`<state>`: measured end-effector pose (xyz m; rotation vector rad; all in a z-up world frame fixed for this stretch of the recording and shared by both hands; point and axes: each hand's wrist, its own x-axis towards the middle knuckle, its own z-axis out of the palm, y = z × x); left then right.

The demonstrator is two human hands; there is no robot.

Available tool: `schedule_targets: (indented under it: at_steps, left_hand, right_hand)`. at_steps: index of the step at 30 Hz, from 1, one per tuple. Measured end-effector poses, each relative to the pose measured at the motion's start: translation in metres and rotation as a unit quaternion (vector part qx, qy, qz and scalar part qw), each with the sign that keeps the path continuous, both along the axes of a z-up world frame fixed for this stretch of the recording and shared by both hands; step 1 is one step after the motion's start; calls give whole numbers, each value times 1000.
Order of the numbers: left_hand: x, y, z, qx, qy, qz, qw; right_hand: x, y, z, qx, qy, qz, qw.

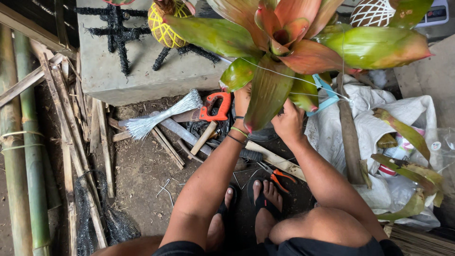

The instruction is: The person secures a small bromeliad plant to a decorative frame using thin wire, threading the wire through the frame and around the plant's base, then twisting and cutting the wire with pliers.

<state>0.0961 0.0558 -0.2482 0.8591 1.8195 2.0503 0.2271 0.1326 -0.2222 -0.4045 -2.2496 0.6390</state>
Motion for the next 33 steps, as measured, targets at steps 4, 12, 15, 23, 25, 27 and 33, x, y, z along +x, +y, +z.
schedule_targets:
  at_steps: [4, 12, 15, 23, 25, 27, 33]
  left_hand:
    - [2, 1, 2, -7, 15, 27, 1000]
    - [0, 2, -10, -38, 42, 48, 997]
    - [-2, 4, -13, -17, 44, 45, 998]
    - [-31, -14, -32, -177, 125, 37, 976]
    - [-62, -2, -46, -221, 342, -21, 913]
    - [-73, 5, -55, -250, 541, -75, 799]
    - [-63, 1, -33, -290, 260, -200, 899]
  right_hand:
    - [0, -4, 6, -63, 24, 13, 998]
    - [-3, -1, -10, -29, 35, -7, 999]
    - [-4, 1, -18, -17, 40, -16, 999]
    - [2, 9, -46, -77, -7, -30, 997]
    - [3, 9, -46, -77, -2, -22, 997]
    - [1, 11, -44, -75, 4, -13, 997]
    - [1, 12, -28, 15, -40, -21, 999]
